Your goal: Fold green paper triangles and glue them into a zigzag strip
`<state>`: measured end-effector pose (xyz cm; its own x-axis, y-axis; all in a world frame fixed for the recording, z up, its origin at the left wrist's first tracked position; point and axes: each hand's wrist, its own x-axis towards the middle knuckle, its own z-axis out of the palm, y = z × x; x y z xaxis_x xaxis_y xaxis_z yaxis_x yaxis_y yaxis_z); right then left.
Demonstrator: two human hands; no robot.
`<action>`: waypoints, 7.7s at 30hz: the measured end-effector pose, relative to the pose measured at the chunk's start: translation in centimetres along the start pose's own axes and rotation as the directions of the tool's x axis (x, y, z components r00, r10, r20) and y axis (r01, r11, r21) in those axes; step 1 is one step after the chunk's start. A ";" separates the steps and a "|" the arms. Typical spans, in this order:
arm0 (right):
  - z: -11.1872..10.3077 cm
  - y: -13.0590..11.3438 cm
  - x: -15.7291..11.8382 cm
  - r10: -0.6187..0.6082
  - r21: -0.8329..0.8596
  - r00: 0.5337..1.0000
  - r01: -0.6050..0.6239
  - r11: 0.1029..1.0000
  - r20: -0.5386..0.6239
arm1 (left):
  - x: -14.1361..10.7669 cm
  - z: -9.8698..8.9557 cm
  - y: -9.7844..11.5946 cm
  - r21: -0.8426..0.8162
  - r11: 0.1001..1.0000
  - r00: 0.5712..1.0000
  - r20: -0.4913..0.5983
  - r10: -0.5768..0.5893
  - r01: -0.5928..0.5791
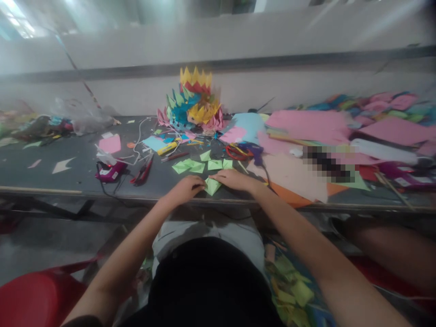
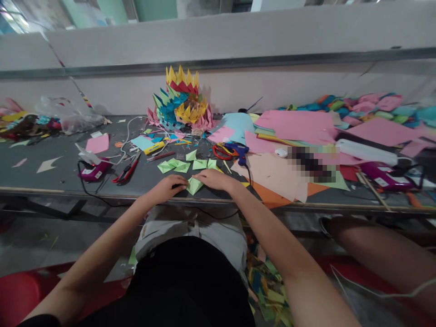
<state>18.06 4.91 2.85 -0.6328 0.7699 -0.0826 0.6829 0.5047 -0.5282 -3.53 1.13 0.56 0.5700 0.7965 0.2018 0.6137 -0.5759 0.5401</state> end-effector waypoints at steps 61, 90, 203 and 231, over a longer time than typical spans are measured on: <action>2.5 1.3 -1.5 0.007 0.205 0.970 0.044 0.978 -0.242 | 1.3 -0.3 -1.6 -0.109 0.989 0.994 0.048 -0.099 0.103; 2.8 2.3 -2.4 -0.618 -0.596 0.786 0.514 0.617 0.039 | 0.0 -0.1 -1.2 0.461 0.725 0.859 0.255 0.445 -0.512; 7.9 -1.2 -3.5 -0.133 -0.310 0.877 -0.018 0.951 -0.461 | -2.4 6.3 3.1 0.351 0.935 0.957 -0.285 0.060 0.046; 5.1 -0.1 -0.4 0.012 -0.282 0.864 -0.177 0.943 -0.503 | 6.0 2.1 -1.3 0.287 0.956 0.966 -0.258 0.015 0.062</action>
<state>16.36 2.55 -1.33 -0.3550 0.8679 0.3474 0.8589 0.4495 -0.2454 0.25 6.26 -0.68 0.4186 0.8083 0.4139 0.7788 -0.5540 0.2943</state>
